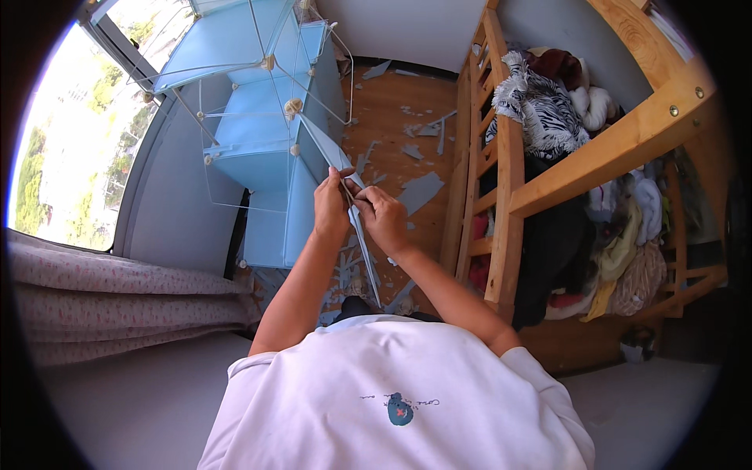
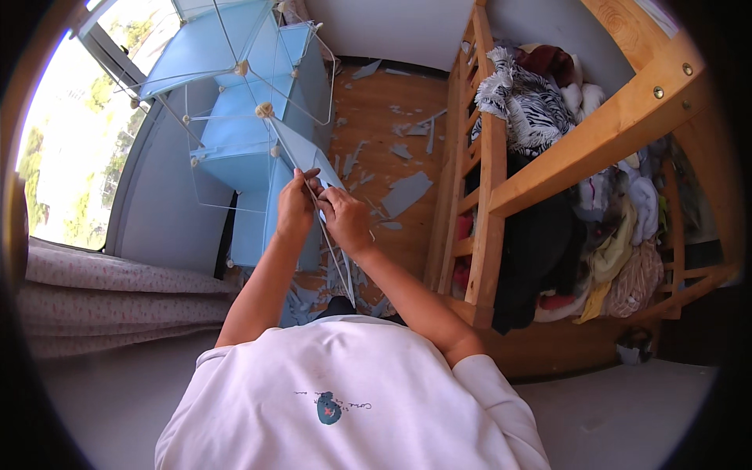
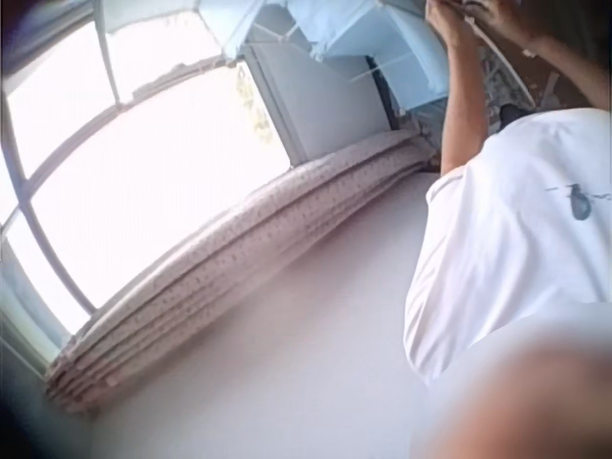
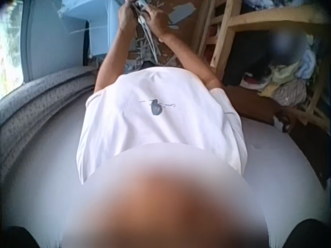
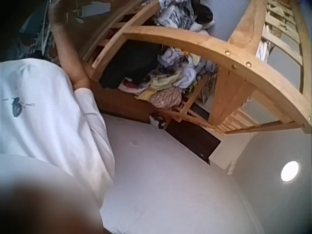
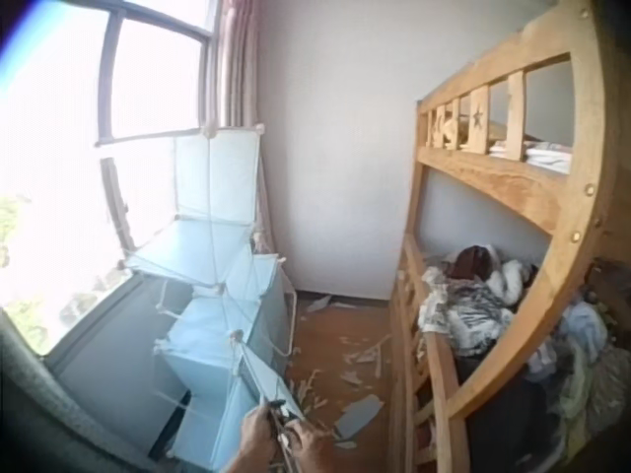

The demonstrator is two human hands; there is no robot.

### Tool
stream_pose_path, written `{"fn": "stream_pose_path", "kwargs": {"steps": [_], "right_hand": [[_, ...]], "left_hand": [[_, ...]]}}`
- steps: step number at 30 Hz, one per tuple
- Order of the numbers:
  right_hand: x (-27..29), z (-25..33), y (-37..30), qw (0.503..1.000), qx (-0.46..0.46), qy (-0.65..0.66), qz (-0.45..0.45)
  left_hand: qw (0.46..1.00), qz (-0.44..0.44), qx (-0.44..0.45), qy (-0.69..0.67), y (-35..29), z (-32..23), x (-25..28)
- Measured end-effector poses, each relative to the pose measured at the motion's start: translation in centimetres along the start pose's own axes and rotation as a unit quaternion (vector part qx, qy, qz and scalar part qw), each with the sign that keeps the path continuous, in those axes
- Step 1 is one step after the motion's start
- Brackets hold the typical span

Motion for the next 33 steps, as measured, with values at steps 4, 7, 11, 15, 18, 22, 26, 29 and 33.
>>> {"fn": "stream_pose_path", "kwargs": {"steps": [4, 7, 11, 15, 18, 22, 26, 29, 33], "right_hand": [[0.1, -0.7, 0.6, 0.998, 0.009, 0.017, 0.065], [0.5, -0.1, 1.4, 0.99, 0.024, 0.014, 0.136], [0.6, -0.1, 2.8, 0.975, 0.028, -0.038, 0.217], [0.7, -0.2, 3.2, 0.968, 0.03, -0.058, 0.242], [0.2, -0.7, 2.9, 0.961, 0.047, -0.106, 0.252], [-0.5, -1.4, 2.5, 0.954, 0.099, -0.119, 0.257], [-0.2, 0.7, 4.2, 0.957, 0.223, -0.089, 0.16], [-0.1, 1.7, 5.5, 0.939, 0.281, -0.121, 0.154], [0.2, 2.3, 6.0, 0.942, 0.309, -0.085, 0.101]], "left_hand": [[0.995, 0.023, 0.053, -0.084, 0.0, 0.4, -0.8], [0.997, 0.031, 0.044, -0.053, -0.8, 0.1, -1.5], [0.998, 0.029, 0.049, -0.029, -0.7, 0.6, -2.1], [0.998, 0.029, 0.049, 0.014, -1.1, 0.3, -2.7], [0.997, 0.052, 0.042, 0.046, -0.5, 0.2, -2.5], [0.993, 0.07, 0.054, 0.074, -1.1, -1.1, -3.6], [0.988, 0.075, 0.048, 0.126, -0.2, -2.3, -4.2], [0.989, 0.013, 0.046, 0.143, 0.3, -3.7, -5.0], [0.991, 0.015, 0.04, 0.126, 1.1, -4.2, -5.7]]}}
Point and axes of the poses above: each hand's wrist, its own y-axis towards the middle knuckle, its own x-axis out of the back of the hand, z = x × y, the point moved 4 cm from there along y, towards the middle knuckle, and after that the axes turned 11 degrees about -z, right-handed, at the moved point
